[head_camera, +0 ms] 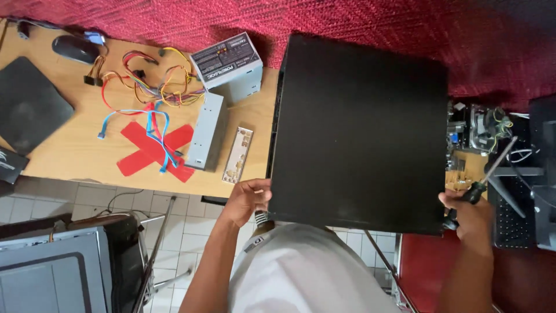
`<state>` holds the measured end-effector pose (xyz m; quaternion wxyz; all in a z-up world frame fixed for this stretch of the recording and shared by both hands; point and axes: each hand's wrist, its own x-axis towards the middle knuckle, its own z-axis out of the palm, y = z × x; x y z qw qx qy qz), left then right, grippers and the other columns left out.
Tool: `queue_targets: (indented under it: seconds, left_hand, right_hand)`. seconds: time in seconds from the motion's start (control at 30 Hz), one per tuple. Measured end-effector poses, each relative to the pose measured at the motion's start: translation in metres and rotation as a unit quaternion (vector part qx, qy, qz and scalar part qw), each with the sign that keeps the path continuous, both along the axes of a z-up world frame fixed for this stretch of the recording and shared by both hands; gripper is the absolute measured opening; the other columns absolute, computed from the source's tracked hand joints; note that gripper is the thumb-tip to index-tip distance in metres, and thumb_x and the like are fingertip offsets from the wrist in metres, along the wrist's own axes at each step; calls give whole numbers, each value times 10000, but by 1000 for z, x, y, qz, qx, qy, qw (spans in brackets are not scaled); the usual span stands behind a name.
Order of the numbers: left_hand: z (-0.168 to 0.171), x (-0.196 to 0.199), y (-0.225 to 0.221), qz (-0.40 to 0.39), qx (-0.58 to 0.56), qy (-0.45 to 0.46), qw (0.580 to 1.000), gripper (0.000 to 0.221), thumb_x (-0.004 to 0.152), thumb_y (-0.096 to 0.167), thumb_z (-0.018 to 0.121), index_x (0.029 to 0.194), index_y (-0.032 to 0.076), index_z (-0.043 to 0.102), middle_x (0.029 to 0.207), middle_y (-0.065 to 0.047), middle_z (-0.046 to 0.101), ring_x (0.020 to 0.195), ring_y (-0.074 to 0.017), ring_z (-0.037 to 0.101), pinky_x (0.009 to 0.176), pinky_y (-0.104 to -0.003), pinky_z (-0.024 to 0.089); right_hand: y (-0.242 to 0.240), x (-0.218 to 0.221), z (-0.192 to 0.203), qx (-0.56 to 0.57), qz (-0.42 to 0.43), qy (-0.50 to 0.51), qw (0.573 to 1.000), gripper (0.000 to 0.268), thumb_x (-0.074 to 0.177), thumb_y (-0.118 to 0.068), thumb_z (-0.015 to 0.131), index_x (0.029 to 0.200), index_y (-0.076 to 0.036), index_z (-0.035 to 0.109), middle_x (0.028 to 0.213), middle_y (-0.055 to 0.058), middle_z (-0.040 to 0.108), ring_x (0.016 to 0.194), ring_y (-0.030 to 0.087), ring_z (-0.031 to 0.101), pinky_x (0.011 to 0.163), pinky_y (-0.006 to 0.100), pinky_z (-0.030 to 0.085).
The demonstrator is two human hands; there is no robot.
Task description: The person is seen placing a side panel onto a desktop computer case and then using a screwdriver to secure it.
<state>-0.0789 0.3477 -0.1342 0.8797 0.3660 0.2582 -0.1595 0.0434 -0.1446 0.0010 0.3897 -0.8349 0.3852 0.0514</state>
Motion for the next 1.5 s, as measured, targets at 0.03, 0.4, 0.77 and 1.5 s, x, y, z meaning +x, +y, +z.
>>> queue_targets:
  seconds: [0.03,0.4,0.77,1.5]
  left_hand:
    - [20,2,1,-7,70,18,997,366,764,9,841,1125,-4,786,804,-74,713,596,-232,644,545,-371,590]
    - [84,-26,-23,-31,267,-30,963,531,870,247,779,1356,51,693,862,19,657,805,-82,575,816,-261,502]
    - [78,3,-42,-60,423,-59,902,744,831,44,544,1563,117,428,1331,-120,636,1062,-207,635,908,-314,548]
    - [131,45,-63,-85,607,37,790,707,945,454,693,1508,90,468,1232,-347,664,1211,-526,596,1036,-644,471]
  right_hand:
    - [4,0,5,-27,1,23,999,302,823,-62,826,1069,-209,729,1124,-53,731,1107,176,645,921,410,458]
    - [41,-10,44,-109,94,47,988,176,957,-134,793,1072,-84,669,1158,90,750,998,262,681,788,452,504]
    - [-7,-22,-25,-31,78,-107,991,133,900,-91,833,943,-108,709,982,28,744,935,133,674,882,325,531]
    - [-75,-39,-224,327,-64,-79,940,345,1014,-319,603,1127,0,676,900,171,594,796,291,542,705,389,412]
